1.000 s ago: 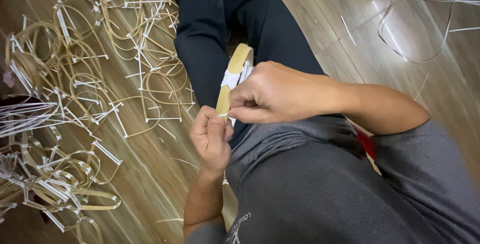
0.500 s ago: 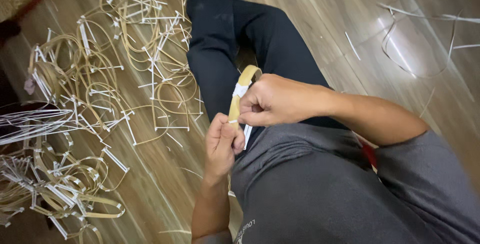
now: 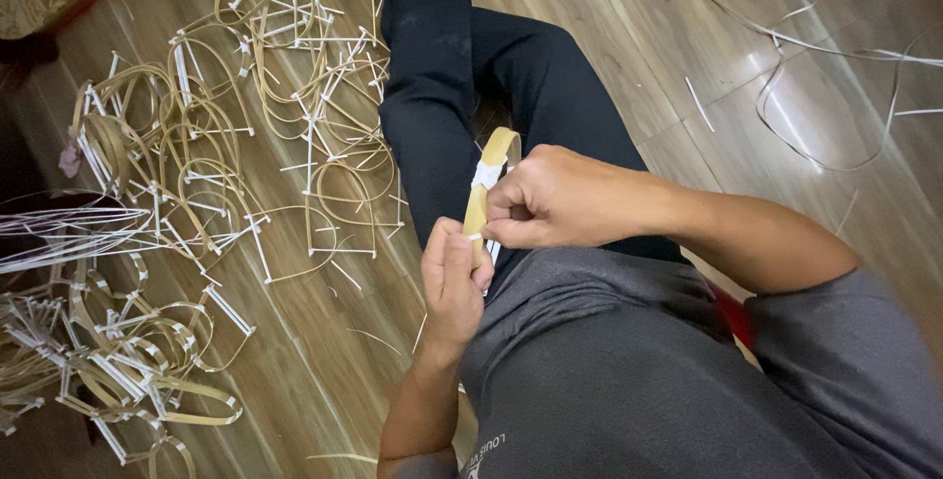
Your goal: The person assembles a bamboo frame by wrapping it with white plastic ties and cutting the excess with scissors. The person repeats this process for multiple frames, securing the joints and trimming the ties.
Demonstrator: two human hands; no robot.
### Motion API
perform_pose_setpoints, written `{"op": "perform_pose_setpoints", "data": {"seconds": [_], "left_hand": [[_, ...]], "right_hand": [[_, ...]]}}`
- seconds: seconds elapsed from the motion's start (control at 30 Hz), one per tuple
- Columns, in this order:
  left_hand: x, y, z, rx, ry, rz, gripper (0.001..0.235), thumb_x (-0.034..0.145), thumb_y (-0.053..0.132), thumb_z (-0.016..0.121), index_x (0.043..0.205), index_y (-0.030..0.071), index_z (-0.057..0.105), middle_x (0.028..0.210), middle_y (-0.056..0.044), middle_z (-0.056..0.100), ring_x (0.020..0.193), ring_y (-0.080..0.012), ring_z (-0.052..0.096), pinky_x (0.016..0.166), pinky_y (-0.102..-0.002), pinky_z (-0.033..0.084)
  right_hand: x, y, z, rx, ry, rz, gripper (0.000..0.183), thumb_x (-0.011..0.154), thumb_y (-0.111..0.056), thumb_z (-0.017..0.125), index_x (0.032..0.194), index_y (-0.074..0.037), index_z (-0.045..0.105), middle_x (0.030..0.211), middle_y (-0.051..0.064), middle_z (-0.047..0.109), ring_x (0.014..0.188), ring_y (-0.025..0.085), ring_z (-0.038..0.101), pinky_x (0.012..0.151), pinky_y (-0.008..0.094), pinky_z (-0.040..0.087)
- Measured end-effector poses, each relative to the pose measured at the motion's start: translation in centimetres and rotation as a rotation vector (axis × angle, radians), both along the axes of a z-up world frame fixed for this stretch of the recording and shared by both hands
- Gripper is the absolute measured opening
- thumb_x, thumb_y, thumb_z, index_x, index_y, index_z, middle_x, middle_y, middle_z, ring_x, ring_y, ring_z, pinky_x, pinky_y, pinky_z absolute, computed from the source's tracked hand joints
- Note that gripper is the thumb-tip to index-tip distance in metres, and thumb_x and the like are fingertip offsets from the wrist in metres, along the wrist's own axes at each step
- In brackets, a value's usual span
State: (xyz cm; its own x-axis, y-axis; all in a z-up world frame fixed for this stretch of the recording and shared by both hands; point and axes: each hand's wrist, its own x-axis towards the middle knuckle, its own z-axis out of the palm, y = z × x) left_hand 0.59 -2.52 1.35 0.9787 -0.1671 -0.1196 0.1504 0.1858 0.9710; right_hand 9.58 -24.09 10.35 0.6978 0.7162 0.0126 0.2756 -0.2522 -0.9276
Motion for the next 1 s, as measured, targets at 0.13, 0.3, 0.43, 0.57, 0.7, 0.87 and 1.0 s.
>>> {"op": "perform_pose_setpoints", "data": {"seconds": [0.13,0.3,0.43,0.57,0.7,0.87,1.0], "left_hand": [[0.2,-0.4,0.7,0.004,-0.013,0.024,0.024,0.112,0.022,0.039,0.095,0.007,0.045,0.066,0.003,0.043,0.057,-0.0037,0.037,0.051,-0.021,0.030],[0.3,-0.5,1.7,0.061,-0.073,0.012,0.022,0.112,0.020,0.040,0.097,0.006,0.046,0.069,0.002,0.044,0.059,-0.0041,0.039,0.052,-0.021,0.031],[0.4,-0.5,2.4,0.109,-0.116,0.009,0.021,0.112,0.020,0.040,0.098,0.006,0.046,0.071,0.002,0.045,0.061,-0.0037,0.040,0.054,-0.021,0.031],[0.5,-0.7,2.9,0.096,-0.107,0.025,0.021,0.112,0.021,0.043,0.098,0.006,0.047,0.071,0.003,0.046,0.061,-0.0030,0.040,0.053,-0.020,0.031],[0.2,-1.0,3.1,0.070,-0.131,0.072,0.023,0.112,0.024,0.048,0.098,0.005,0.050,0.071,0.003,0.047,0.060,-0.0027,0.040,0.052,-0.020,0.030],[0.2,-0.9,3.1,-0.049,-0.047,0.098,0.028,0.112,0.024,0.053,0.092,0.004,0.052,0.072,0.003,0.047,0.060,-0.0021,0.038,0.051,-0.020,0.028],[0.5,-1.0,2.8,-0.081,-0.124,0.130,0.028,0.111,0.021,0.055,0.091,0.002,0.055,0.073,0.002,0.050,0.061,-0.0034,0.040,0.053,-0.021,0.030]], "right_hand": [[0.2,-0.3,0.6,0.012,-0.012,0.003,0.025,0.091,-0.022,0.069,0.073,-0.004,0.070,0.053,0.007,0.062,0.042,0.016,0.058,0.046,0.034,0.043],[0.2,-0.6,1.4,-0.001,-0.038,0.003,0.026,0.091,-0.021,0.068,0.072,-0.004,0.070,0.051,0.006,0.059,0.040,0.016,0.054,0.045,0.034,0.042],[0.3,-0.8,1.7,-0.036,-0.057,0.003,0.029,0.092,-0.022,0.069,0.070,-0.004,0.069,0.048,0.006,0.056,0.038,0.016,0.051,0.045,0.035,0.040],[0.4,-0.9,2.1,-0.013,-0.070,0.015,0.028,0.092,-0.022,0.069,0.070,-0.004,0.069,0.048,0.006,0.056,0.038,0.017,0.051,0.043,0.034,0.039],[0.5,-1.1,2.5,0.039,-0.133,0.027,0.024,0.092,-0.020,0.070,0.073,-0.004,0.070,0.050,0.006,0.057,0.039,0.018,0.052,0.043,0.034,0.039],[0.3,-1.2,2.8,0.011,-0.131,0.010,0.022,0.092,-0.020,0.071,0.076,-0.004,0.071,0.052,0.007,0.060,0.041,0.018,0.056,0.045,0.034,0.041],[0.3,-0.9,2.7,0.028,-0.154,0.009,0.019,0.092,-0.020,0.070,0.082,-0.005,0.073,0.056,0.008,0.064,0.043,0.019,0.060,0.045,0.034,0.043]]}}
